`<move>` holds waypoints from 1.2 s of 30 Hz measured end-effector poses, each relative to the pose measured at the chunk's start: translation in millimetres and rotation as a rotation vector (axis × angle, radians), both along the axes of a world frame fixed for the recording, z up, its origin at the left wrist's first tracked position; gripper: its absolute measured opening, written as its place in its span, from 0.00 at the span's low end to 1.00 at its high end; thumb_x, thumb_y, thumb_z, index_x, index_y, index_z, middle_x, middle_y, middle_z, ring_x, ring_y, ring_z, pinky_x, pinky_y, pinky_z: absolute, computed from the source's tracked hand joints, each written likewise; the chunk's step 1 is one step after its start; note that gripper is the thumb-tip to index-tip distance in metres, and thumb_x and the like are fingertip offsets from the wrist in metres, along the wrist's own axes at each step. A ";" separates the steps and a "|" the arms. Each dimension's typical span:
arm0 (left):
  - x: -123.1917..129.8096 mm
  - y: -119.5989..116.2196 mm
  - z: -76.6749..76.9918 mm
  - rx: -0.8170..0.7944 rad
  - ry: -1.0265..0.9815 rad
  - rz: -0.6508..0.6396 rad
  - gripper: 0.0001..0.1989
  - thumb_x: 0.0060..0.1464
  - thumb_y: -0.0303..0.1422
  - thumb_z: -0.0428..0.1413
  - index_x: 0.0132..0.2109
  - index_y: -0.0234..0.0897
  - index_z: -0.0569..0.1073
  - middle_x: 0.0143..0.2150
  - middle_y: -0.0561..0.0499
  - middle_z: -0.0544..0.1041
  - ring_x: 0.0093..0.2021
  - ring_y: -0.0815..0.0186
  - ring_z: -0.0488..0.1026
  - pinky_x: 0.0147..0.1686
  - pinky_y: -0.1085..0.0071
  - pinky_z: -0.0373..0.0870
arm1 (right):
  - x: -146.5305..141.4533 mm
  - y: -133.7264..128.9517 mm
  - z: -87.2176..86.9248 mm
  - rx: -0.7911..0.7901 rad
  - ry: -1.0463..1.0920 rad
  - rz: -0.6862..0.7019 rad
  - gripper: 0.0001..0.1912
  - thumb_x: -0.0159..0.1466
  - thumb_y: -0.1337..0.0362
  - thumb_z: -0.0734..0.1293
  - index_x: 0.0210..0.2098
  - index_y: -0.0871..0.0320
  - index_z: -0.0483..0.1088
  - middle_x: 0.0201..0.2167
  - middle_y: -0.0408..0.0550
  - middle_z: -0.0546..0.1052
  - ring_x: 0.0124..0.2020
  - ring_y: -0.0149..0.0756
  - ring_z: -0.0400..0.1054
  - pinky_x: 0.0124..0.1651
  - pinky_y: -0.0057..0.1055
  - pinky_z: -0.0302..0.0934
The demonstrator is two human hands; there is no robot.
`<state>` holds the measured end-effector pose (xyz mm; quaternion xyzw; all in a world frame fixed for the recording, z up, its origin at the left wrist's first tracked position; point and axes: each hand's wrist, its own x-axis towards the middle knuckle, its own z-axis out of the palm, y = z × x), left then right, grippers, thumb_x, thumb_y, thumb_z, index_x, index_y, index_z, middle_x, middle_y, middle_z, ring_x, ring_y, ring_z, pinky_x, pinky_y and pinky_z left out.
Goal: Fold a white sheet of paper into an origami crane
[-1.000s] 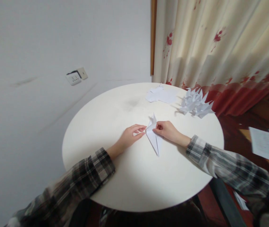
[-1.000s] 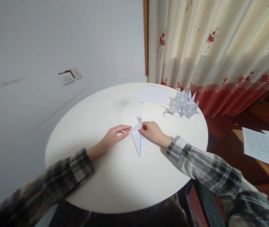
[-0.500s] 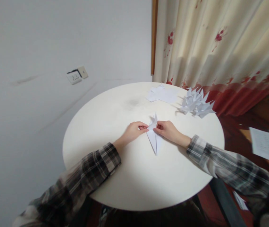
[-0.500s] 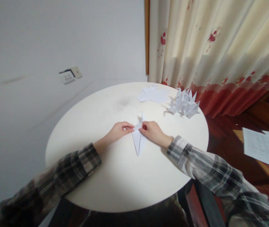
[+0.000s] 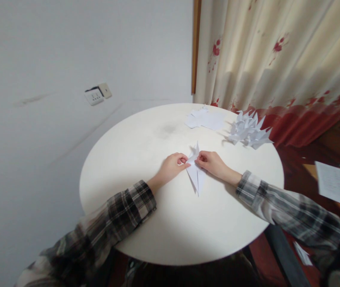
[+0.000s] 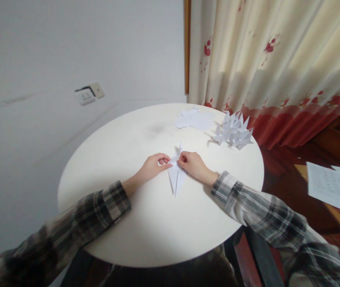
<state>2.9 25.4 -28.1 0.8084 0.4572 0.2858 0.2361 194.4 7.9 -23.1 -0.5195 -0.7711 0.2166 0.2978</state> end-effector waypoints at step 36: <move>0.8 1.1 -6.0 0.084 0.001 -0.049 0.10 0.48 0.32 0.59 0.39 0.35 0.72 0.31 0.52 0.72 0.33 0.66 0.67 0.37 0.70 0.64 | -16.0 10.9 21.7 -0.090 0.067 -0.200 0.26 0.63 0.52 0.54 0.14 0.59 0.61 0.14 0.44 0.64 0.18 0.29 0.56 0.25 0.28 0.46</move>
